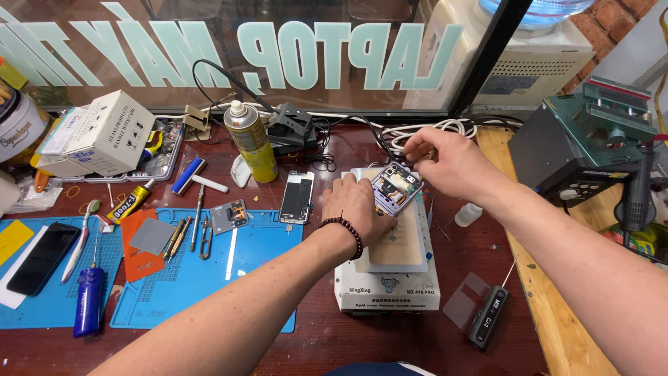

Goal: The person cleans the interior of a disassembled smartphone with a white cloth, then uses a small screwdriver to manipulate internal components and connectors. The person continues to adjust parts inside the phone chassis throughout the clip.

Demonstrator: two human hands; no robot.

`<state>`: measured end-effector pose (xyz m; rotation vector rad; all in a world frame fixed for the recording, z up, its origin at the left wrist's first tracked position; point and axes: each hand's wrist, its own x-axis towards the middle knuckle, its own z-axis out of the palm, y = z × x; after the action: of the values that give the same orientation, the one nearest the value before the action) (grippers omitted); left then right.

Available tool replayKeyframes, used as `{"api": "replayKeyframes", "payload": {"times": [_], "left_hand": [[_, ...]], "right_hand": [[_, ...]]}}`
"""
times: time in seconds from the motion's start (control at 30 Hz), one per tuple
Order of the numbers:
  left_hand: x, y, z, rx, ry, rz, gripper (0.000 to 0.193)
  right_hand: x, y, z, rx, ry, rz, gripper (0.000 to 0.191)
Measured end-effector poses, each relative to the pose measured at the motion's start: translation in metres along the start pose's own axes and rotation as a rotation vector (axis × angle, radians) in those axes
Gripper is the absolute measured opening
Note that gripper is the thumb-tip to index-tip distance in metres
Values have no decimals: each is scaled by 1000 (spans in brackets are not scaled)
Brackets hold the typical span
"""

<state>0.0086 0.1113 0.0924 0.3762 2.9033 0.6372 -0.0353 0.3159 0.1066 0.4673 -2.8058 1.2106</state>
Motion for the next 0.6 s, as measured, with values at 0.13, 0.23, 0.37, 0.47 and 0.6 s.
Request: {"api": "replayKeyframes", "payload": {"times": [0.13, 0.23, 0.37, 0.47, 0.6], "left_hand": [[2, 1, -1, 7, -32, -13, 70], [1, 0, -1, -3, -19, -6, 67], [1, -1, 0, 0, -19, -13, 69], [2, 0, 1, -6, -15, -7, 68], [2, -2, 2, 3, -3, -3, 68]], "right_hand": [[3, -2, 1, -73, 18, 136, 23], [2, -2, -3, -146, 40, 140, 22], [8, 2, -3, -72, 29, 176, 26], [6, 7, -7, -108, 24, 175, 25], [6, 11, -8, -277, 9, 138, 21]]}}
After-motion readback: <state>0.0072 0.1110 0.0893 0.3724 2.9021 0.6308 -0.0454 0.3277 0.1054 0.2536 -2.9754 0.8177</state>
